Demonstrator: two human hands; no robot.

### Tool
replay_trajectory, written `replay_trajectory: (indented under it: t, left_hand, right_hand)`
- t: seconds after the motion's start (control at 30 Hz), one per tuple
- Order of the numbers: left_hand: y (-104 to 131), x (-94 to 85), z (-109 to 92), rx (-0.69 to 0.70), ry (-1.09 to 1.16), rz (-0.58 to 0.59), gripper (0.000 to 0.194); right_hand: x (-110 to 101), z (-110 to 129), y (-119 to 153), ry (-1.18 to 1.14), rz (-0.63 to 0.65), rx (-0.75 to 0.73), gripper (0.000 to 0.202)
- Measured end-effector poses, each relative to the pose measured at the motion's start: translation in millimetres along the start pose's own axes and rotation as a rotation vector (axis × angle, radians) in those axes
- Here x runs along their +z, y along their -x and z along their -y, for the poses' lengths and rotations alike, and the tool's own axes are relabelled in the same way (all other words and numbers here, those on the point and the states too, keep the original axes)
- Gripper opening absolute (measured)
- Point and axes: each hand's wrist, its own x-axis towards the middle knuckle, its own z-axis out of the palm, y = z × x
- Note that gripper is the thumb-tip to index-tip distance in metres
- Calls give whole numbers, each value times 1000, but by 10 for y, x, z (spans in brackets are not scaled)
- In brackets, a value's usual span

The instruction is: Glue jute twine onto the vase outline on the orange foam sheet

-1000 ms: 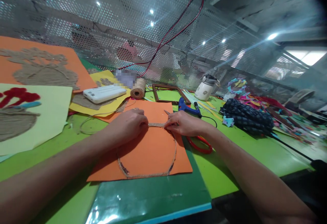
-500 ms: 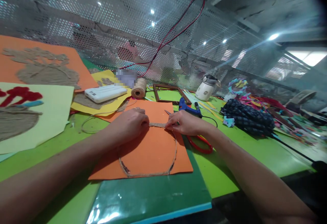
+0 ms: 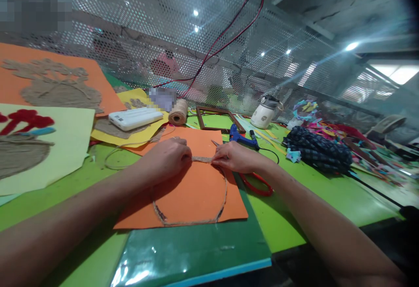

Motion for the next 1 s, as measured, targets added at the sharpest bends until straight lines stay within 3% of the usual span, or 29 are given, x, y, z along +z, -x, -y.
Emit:
replay_trajectory:
  t: [0.23,0.53,0.83,1.0]
  left_hand:
    - [-2,19,27,4,-15,-5,27]
    - [5,-8,9,-17,8,0,27]
    - [9,7,-4,-65,-12,3,23]
    - [-4,9,17,-16,4,2,23]
  right_hand:
    - [-19,-4,13,-59,-8,38,20]
    - [-24,-158,30,-454,-5,206,22]
    - [-58,-4,48,-158,-27,109,20]
    - [-10,29,12,-13,-8,34,21]
